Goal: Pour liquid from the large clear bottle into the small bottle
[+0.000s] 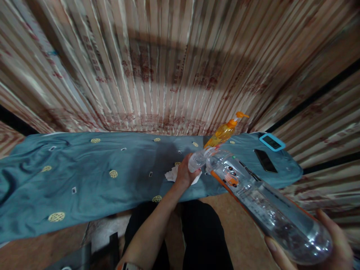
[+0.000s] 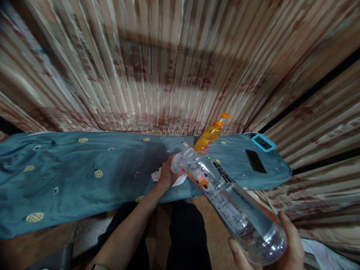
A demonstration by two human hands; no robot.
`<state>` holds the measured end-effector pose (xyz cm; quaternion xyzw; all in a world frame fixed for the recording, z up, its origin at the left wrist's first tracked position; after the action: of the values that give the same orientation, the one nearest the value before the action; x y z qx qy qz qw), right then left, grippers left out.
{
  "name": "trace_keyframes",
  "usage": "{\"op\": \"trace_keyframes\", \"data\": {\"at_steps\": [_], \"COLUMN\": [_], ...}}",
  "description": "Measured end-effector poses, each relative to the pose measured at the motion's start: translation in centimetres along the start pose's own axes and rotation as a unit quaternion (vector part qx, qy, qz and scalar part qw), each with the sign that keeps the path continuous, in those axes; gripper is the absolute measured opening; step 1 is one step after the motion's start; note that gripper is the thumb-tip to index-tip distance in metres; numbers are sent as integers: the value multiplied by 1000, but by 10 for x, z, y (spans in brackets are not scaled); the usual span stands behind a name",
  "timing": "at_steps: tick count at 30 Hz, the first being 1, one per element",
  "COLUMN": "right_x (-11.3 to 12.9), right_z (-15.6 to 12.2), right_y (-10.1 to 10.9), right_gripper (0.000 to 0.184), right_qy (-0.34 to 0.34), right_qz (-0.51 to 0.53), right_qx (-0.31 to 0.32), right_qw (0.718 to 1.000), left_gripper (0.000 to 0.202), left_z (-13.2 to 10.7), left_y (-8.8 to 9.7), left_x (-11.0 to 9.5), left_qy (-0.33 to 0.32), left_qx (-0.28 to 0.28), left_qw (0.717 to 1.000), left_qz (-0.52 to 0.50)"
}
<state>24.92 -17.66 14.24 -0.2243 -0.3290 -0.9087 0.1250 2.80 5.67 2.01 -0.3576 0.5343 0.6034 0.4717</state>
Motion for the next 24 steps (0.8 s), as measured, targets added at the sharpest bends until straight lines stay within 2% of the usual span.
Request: {"op": "trace_keyframes", "data": {"at_steps": [4, 9, 14, 24], "right_x": [4, 3, -5, -3], "right_z": [1, 3, 1, 0], "right_y": [0, 0, 0, 2], "right_gripper": [106, 103, 110, 109], "right_qy": [45, 31, -12, -7], "right_qz": [-9, -28, -15, -50], "right_qx": [1, 1, 8, 7], "right_qw": [999, 999, 1000, 999], "left_gripper": [59, 61, 57, 55], "left_z": [0, -1, -1, 0], "left_y": [-1, -1, 1, -1], "left_x": [0, 0, -2, 2], "left_qy": [5, 13, 7, 18], "left_qx": [4, 6, 6, 6], "left_qw": [1000, 1000, 1000, 999], "left_qz": [2, 8, 20, 27]}}
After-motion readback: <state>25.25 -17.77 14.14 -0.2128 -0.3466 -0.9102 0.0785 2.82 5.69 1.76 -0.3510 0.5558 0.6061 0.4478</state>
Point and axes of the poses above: each hand's wrist, its own z-axis towards the middle knuckle, its own y-axis out of the back of the hand, x = y × z, the point moved 8 cm from there along z, towards the middle knuckle, and after that the axes turned 1 degree about z, right-handed, at the moved point
